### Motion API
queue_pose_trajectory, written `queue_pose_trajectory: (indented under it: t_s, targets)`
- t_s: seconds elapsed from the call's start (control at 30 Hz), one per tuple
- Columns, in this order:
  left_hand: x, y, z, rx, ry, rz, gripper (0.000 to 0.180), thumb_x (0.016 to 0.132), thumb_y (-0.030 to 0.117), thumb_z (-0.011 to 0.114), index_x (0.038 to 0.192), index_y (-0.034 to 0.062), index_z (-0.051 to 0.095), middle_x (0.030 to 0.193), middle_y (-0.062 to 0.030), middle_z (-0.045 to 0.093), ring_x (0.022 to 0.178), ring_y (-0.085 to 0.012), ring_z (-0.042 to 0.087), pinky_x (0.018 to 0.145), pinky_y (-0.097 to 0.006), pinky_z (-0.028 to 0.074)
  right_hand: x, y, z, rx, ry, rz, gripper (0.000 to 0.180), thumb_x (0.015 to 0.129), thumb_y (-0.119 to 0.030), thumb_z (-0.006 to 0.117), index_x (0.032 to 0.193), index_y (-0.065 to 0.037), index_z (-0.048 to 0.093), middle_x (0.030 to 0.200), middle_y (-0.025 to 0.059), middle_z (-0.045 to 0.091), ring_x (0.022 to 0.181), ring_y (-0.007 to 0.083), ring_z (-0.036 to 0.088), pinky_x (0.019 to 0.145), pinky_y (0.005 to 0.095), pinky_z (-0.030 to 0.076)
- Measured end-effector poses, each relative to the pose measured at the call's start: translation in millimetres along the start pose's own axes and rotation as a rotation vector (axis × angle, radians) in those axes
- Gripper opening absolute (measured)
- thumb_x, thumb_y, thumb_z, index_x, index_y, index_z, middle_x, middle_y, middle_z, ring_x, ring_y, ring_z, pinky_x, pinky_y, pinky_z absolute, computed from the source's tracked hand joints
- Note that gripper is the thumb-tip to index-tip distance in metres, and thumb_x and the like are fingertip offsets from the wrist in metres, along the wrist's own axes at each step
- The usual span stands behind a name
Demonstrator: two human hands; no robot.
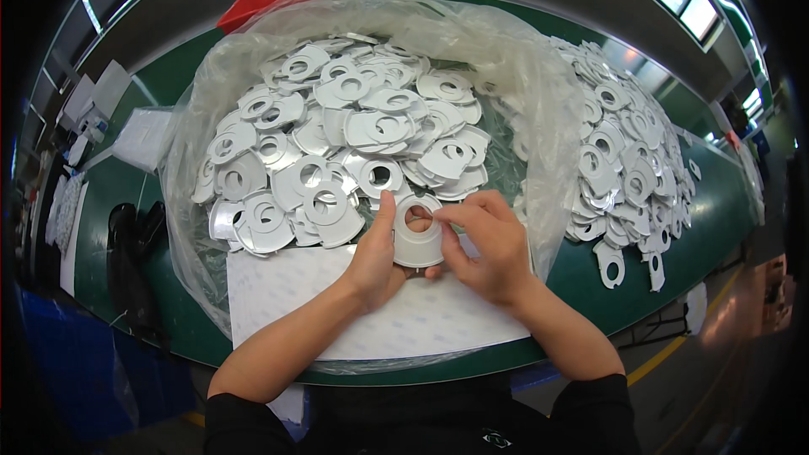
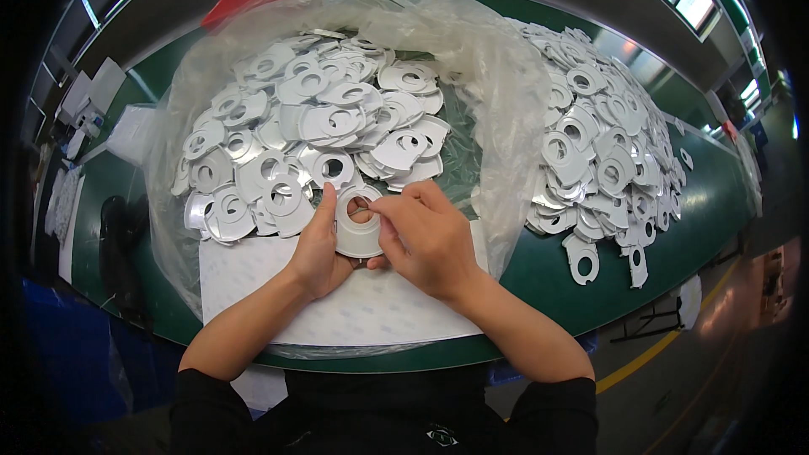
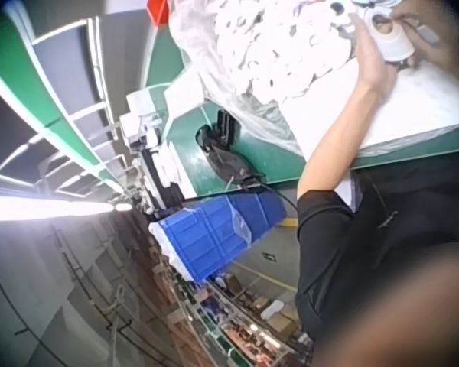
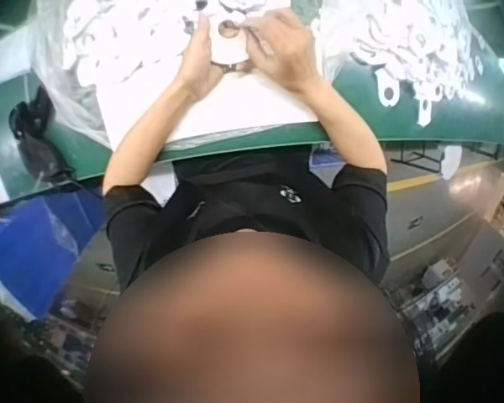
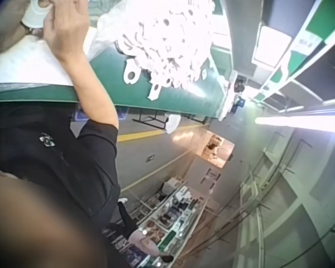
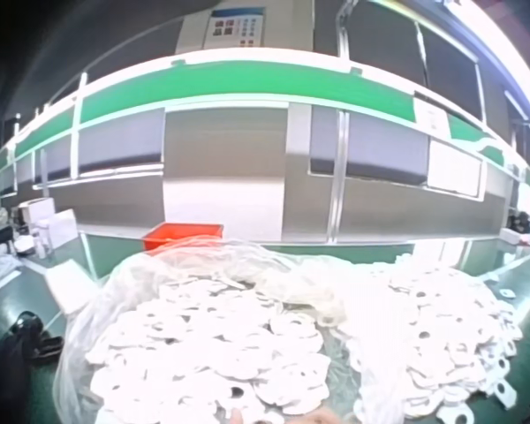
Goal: Picking circular metal components from a large bag, inspecting them individually, and placing them into a sorted pile on a workbench.
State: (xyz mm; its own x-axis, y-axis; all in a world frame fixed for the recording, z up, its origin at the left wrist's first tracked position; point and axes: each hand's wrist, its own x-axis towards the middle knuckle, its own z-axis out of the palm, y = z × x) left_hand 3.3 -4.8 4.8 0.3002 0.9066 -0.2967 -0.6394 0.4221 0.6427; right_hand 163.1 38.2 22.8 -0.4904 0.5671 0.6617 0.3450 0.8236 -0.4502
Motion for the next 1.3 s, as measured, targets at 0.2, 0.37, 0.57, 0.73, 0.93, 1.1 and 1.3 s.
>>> queue_pose_trajectory:
  t_s: [0.2, 0.37, 0.57, 0.73, 0.93, 1.1, 1.3]
  targets:
    - [-0.3, -0.1, 1.0, -0.007, 0.072, 0.008, 0.065, 0.093, 0.063, 0.015, 0.110, 0.0105, 0.049, 0.099, -0.0057, 0.057, 0.083, -0.0191, 0.055, 0.064, -0.031, 0.044, 1.6, -10.7, -1.6, -0.236, 0.053, -0.141, 0.032, 0.064, 0.005, 0.066, 0.095, -0.005, 0.064, 0.081, 0.0067, 0.065, 0.083, 0.0287, 0.059, 0.073, 0.0359, 0.049]
    - [-0.2, -0.6, 1.4, -0.007, 0.063, 0.040, 0.067, 0.093, 0.063, 0.013, 0.113, 0.0103, 0.049, 0.100, -0.0067, 0.058, 0.085, -0.0175, 0.055, 0.064, -0.031, 0.045, 0.0, -14.6, -1.7, -0.081, 0.024, -0.012, 0.033, 0.068, -0.001, 0.067, 0.101, -0.003, 0.061, 0.087, 0.0050, 0.064, 0.092, 0.0242, 0.056, 0.075, 0.0338, 0.046]
    - [-0.2, -2.4, 1.1, 0.098, -0.056, 0.055, 0.073, 0.092, 0.064, 0.010, 0.116, 0.0074, 0.050, 0.099, -0.0077, 0.060, 0.082, -0.0170, 0.057, 0.064, -0.029, 0.045, 3.5, -5.8, -4.7, 0.516, 0.020, 0.630, 0.022, 0.079, -0.005, 0.064, 0.099, 0.003, 0.061, 0.075, 0.0053, 0.059, 0.069, 0.0150, 0.059, 0.060, 0.0256, 0.046]
    - [0.2, -6.8, 1.6, 0.226, -0.098, 0.078, 0.075, 0.092, 0.064, 0.008, 0.116, 0.0063, 0.050, 0.092, -0.0071, 0.059, 0.079, -0.0147, 0.057, 0.061, -0.027, 0.044, 1.8, 0.1, -4.2, 0.781, -0.042, 0.804, 0.018, 0.082, -0.008, 0.063, 0.091, 0.007, 0.062, 0.069, 0.0060, 0.057, 0.052, 0.0097, 0.056, 0.047, 0.0222, 0.044]
    - [-3.2, -8.2, 2.3, 0.370, -0.114, 0.078, 0.073, 0.090, 0.066, 0.007, 0.114, 0.0092, 0.045, 0.091, -0.0064, 0.057, 0.076, -0.0125, 0.057, 0.058, -0.023, 0.043, -0.2, 1.5, -1.7, 0.749, -0.046, 0.807, 0.013, 0.082, -0.007, 0.063, 0.080, 0.005, 0.059, 0.066, 0.0055, 0.057, 0.048, 0.0102, 0.056, 0.042, 0.0229, 0.043]
    - [-1.7, -9.4, 0.7, 0.428, -0.187, 0.106, 0.074, 0.088, 0.069, 0.005, 0.113, 0.0101, 0.042, 0.089, -0.0066, 0.056, 0.076, -0.0114, 0.057, 0.055, -0.022, 0.043, 3.4, -6.7, -4.5, 0.660, -0.064, 0.840, 0.029, 0.080, -0.016, 0.070, 0.066, 0.001, 0.051, 0.061, 0.0031, 0.054, 0.040, 0.0090, 0.052, 0.036, 0.0233, 0.039]
    - [-3.8, -4.9, 6.3, 0.490, -0.210, 0.079, 0.075, 0.087, 0.070, 0.005, 0.109, 0.0087, 0.042, 0.088, -0.0070, 0.056, 0.074, -0.0116, 0.058, 0.052, -0.021, 0.042, 2.4, -7.7, -5.3, -0.123, -0.073, 0.429, 0.044, 0.064, -0.032, 0.078, 0.056, -0.006, 0.044, 0.057, 0.0041, 0.048, 0.052, 0.0188, 0.053, 0.045, 0.0327, 0.040]
